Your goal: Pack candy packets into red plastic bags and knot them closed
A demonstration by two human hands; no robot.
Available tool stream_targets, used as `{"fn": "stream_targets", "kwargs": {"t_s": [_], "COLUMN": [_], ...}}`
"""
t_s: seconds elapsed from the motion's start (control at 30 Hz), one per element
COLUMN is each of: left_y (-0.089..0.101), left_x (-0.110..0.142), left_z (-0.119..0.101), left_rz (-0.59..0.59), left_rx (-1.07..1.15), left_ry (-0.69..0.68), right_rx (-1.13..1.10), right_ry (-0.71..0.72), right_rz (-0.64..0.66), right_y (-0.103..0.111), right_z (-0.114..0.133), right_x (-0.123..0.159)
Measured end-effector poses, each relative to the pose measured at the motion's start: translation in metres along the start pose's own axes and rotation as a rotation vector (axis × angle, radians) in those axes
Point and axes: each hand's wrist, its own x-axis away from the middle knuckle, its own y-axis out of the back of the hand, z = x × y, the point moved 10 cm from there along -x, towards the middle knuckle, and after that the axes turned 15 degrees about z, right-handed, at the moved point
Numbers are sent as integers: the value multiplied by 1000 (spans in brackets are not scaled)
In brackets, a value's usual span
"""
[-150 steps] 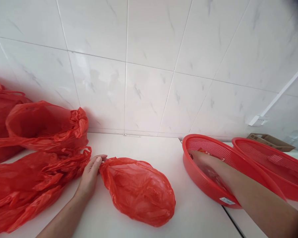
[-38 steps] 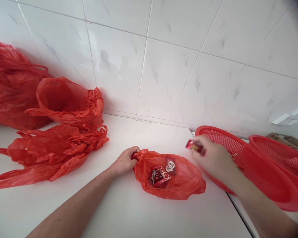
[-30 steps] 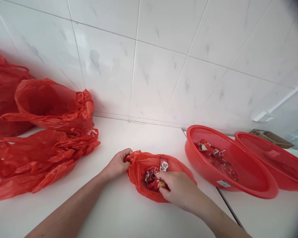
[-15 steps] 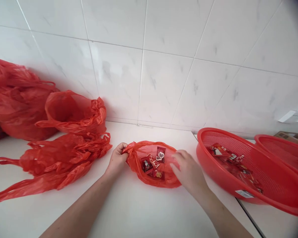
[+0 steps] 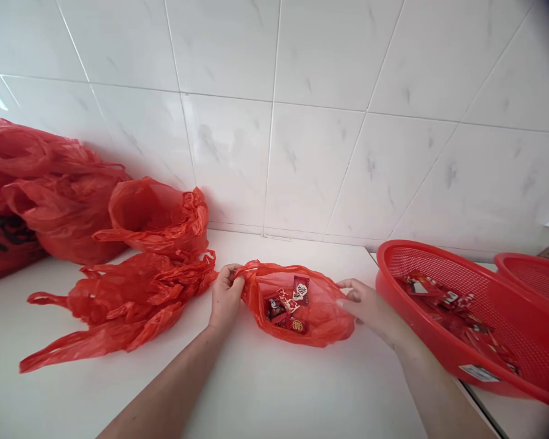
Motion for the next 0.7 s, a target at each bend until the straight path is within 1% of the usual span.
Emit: {"fn": "stream_targets", "kwargs": {"t_s": [0.07,0.13,0.17,0.2,0.27,0.3,0.37,0.47,0.53,0.6,0.67,0.7], "left_y": [2,7,10,13,18,19,17,2,-11,-21,-22,-19], "left_x": [-1,-2,-3,-3,-4,-4,-2,-2,-4,-5,-4,-3], "left_z": [-1,-6,-12,-21,-50,-67,-103,-145,-163,-178,-190,-194], "left_rz": [-26,-64,-84,-99,-117,-117,-98,-10,62,107,99,73], "left_rx": [82,184,225,253,267,260,235,196,165,122,80,68], "left_ry": [21,44,44,28,-54,-109,-212,-285,-299,-318,-351,-372], "right_rx": [-130,-282,-367,-457,-637,-710,-797,-847,-896,-958,-1008,-1019], "right_ry": [84,174,214,251,326,360,405,424,456,526,584,600], "right_rz": [-116,-182,-209,-236,-285,-292,-260,-178,-150,-151,-168,-182], "right_y": [13,22,27,32,42,46,50,50,52,57,64,68], "right_z": [8,15,18,20,24,27,38,54,60,64,66,66], "right_x": [1,2,2,2,4,5,8,13,17,24,30,34]}}
